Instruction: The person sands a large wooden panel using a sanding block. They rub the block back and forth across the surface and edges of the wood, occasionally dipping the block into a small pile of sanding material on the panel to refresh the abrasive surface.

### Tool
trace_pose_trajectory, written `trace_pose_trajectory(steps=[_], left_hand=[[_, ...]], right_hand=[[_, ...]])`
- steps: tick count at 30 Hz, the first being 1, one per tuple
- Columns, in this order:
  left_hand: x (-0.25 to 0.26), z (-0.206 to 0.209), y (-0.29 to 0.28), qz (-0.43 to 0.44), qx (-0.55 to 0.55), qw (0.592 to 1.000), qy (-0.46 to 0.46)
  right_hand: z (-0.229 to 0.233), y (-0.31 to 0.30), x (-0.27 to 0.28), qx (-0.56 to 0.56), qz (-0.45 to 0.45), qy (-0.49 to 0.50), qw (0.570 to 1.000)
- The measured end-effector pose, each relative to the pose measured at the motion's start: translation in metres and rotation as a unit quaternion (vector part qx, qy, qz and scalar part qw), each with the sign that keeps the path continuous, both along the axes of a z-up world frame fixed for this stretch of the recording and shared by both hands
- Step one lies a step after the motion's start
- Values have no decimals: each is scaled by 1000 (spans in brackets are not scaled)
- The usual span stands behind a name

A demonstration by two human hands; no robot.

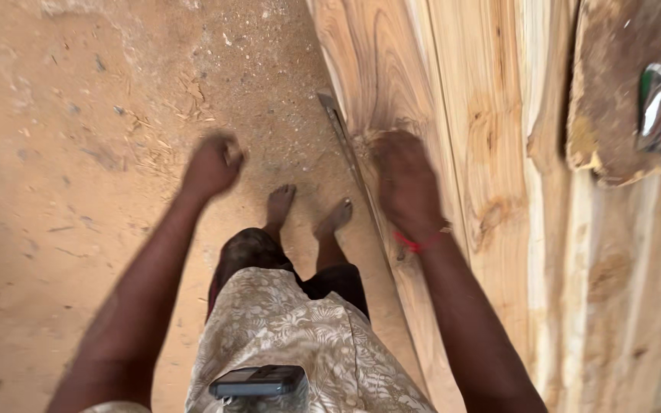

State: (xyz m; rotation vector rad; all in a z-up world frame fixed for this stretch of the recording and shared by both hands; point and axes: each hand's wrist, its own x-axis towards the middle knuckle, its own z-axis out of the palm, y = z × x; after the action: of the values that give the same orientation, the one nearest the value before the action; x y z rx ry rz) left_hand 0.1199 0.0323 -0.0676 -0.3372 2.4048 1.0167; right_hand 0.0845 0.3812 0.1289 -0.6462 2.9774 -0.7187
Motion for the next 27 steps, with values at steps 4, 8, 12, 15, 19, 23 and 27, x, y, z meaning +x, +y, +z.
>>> trace_pose_trajectory(steps=[4,8,12,15,19,23,27], left_hand=[[122,-45,-8,-64,-20,998,2],[215,-82,-48,-37,-23,983,-181],[269,-105,-91,11,-77,962,-263],[274,-105,-111,20,-106,960,-257],[255,-90,-108,83,-54,986,-138],[221,-52,-88,146,-1,981,-128],[219,-40,-71,134,18,983,-127]], right_hand=[[0,-19,31,50,50,-24,997],[14,6,37,62,81,-91,991],[22,8,-14,32,96,-5,995],[13,-19,-40,33,97,-36,994],[14,-19,-3,96,121,-95,983],[23,6,19,84,141,-111,980],[20,18,-24,68,83,-84,991]])
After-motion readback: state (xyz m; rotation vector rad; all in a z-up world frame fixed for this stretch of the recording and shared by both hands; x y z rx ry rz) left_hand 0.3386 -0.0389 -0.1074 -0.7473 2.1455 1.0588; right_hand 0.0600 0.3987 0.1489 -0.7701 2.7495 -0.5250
